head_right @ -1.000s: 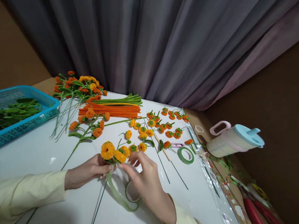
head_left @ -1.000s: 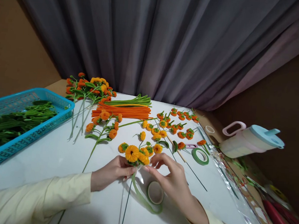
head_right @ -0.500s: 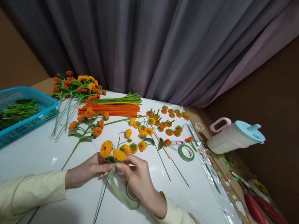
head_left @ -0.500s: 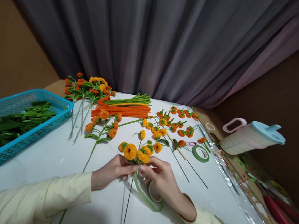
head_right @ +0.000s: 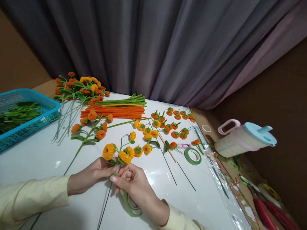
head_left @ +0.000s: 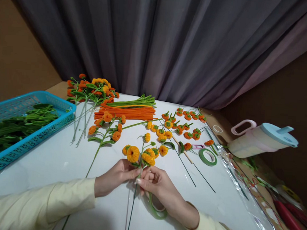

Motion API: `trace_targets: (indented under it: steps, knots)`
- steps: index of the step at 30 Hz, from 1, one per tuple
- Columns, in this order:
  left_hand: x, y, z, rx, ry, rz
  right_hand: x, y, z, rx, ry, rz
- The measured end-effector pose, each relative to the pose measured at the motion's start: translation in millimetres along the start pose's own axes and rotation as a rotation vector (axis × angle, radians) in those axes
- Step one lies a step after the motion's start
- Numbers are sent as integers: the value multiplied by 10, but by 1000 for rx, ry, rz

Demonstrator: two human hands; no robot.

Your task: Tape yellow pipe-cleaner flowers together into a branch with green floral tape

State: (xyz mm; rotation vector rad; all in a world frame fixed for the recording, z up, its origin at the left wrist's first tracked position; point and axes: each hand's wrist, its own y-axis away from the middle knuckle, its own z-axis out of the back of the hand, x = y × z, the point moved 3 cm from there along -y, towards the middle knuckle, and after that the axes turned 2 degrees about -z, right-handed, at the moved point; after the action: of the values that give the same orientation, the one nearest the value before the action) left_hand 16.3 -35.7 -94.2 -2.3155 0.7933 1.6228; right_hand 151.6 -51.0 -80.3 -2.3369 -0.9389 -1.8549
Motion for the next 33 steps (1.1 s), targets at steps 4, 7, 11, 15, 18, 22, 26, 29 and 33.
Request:
trace_targets:
  steps: [4,7,11,15,18,22,26,29,33]
  knots:
    - [9,9,-21,14,4,14,31,39,-51,-46,101,-54]
    - [16,23,-34,30,33,27,55,69,-74,-16,126,-72]
    - [-1,37,-4,-26,56,50,69,93,-98,9,102,-48]
    - [-12,31,15,6,136,120,91,107,-112,29,144,-25]
    - [-11,5,41,19,174,154,78,107,-92,28,167,-40]
    - [-68,-49,99,-6,205,177,35,101,-55,7,217,-57]
    - [-239,-95,143,51,138,173,37,108,-72,26,220,-49]
    - [-416,-98,164,161,41,151,67,117,-98,36,230,-37]
    - [-771,-28,191,290,-202,143,109,134,-128,33,255,-49]
